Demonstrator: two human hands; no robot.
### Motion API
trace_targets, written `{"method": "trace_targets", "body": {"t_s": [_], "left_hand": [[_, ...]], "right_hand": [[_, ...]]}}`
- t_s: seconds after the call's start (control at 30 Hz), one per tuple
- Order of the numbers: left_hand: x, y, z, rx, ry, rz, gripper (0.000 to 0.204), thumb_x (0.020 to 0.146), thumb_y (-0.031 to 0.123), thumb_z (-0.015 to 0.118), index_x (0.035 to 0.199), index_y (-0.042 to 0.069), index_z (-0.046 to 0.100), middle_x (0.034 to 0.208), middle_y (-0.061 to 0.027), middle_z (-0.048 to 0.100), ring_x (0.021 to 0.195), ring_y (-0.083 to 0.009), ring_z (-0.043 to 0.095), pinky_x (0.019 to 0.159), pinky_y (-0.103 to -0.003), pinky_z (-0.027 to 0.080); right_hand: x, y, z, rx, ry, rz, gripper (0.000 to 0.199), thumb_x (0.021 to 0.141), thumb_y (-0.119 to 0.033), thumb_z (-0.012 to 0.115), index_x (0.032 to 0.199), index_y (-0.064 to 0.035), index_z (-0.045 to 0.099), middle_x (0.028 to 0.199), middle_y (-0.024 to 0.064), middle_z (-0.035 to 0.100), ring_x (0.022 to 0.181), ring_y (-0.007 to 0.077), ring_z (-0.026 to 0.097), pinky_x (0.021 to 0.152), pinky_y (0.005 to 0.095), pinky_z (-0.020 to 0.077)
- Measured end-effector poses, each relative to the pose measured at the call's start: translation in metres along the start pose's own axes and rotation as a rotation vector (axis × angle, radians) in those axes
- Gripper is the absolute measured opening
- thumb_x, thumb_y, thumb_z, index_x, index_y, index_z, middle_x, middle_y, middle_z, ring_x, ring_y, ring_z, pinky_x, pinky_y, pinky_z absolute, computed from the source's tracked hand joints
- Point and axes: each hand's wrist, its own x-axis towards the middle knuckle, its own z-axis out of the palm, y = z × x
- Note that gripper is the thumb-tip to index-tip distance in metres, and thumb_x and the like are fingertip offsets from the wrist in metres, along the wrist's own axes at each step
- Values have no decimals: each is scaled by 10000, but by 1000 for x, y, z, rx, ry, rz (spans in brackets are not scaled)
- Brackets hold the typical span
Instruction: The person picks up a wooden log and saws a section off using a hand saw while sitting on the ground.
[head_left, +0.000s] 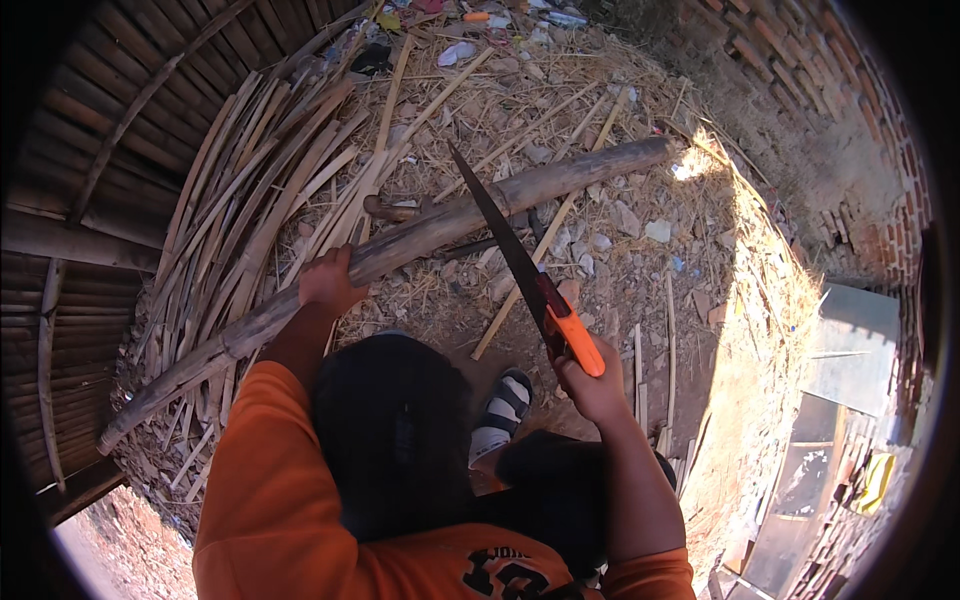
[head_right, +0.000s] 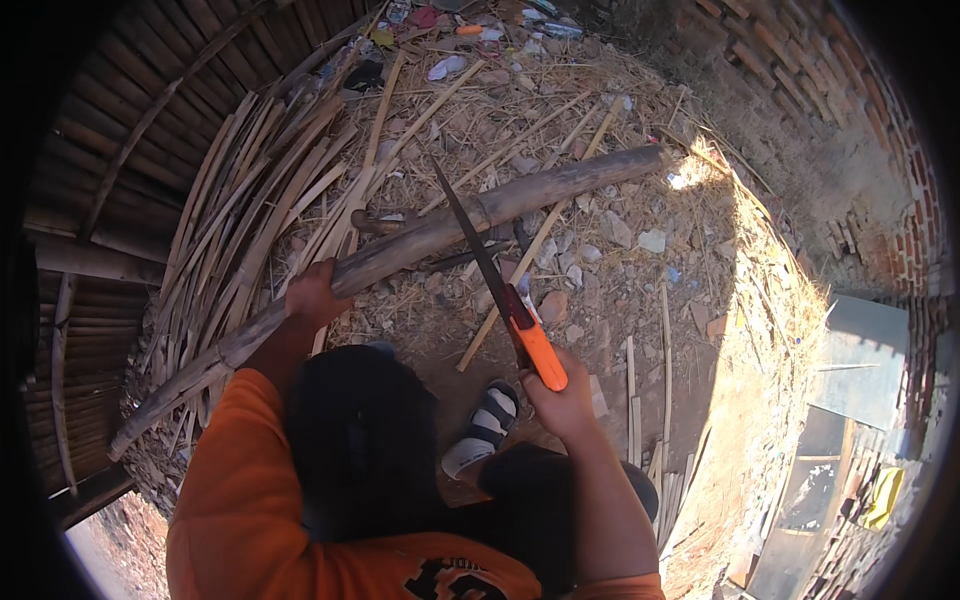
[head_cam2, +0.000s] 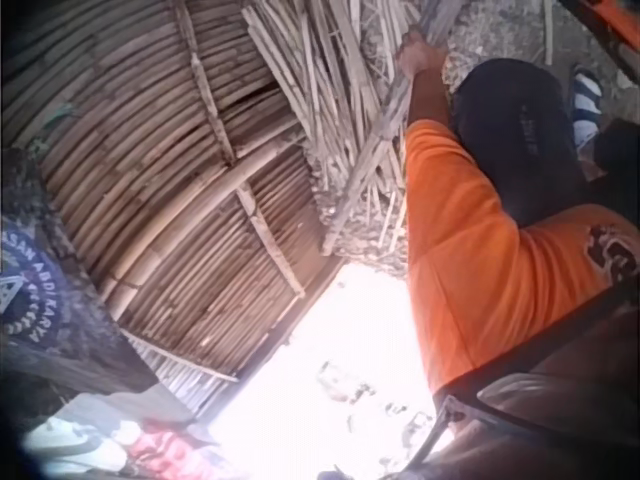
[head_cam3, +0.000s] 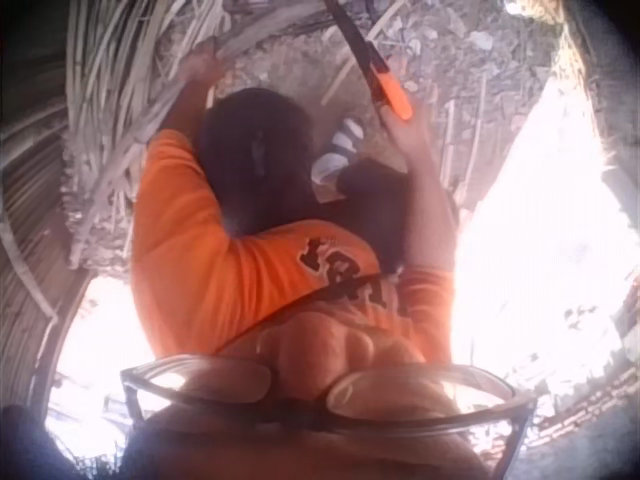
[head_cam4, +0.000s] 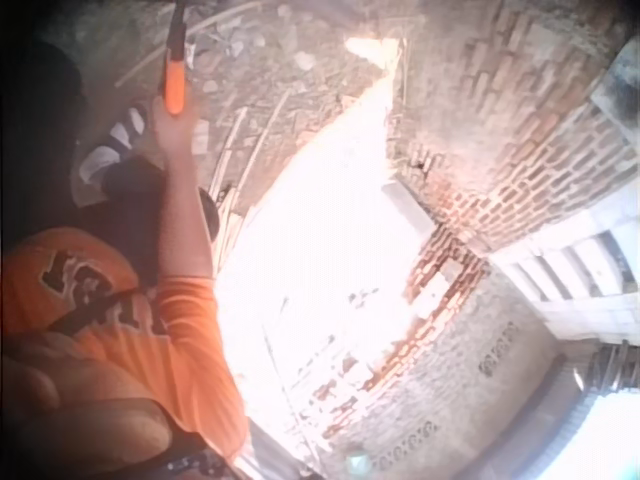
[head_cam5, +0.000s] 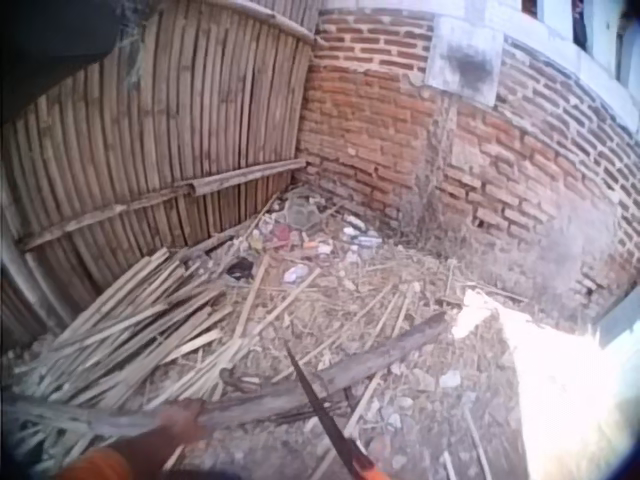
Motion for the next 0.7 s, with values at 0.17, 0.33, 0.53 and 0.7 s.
{"method": "trace_targets", "body": {"t_s": [0.17,0.33,0.53,0.7], "left_hand": [[-8,18,-13,117,23,32,926,742,511,841,1506,153,460,1437,-167,552,1280,-345,600,1047,-476,510],[7,16,-15,-29,-191,12,973,758,547,819,1549,166,400,1447,-128,539,1254,-367,610,1051,-471,510],[5,24,-6,95,25,50,923,760,488,826,1536,180,431,1350,-120,597,1234,-337,623,1033,-491,506],[10,21,-1,16,-64,-9,900,716,399,827,1507,162,472,1368,-142,596,1220,-338,635,1028,-491,516]], "right_hand": [[-20,-22,-22,24,-2,75,181,835,-93,672,994,-7,679,750,38,629,646,132,612,612,307,489],[-25,-14,-29,110,-15,59,186,833,-75,653,999,4,678,747,28,625,604,101,583,560,277,460],[-5,-15,-4,14,-13,22,188,843,-74,648,1018,-11,673,834,27,659,738,109,619,689,288,505],[-13,-20,-5,62,-34,91,233,839,-72,652,1062,-7,674,851,31,657,753,113,616,699,293,509]]}}
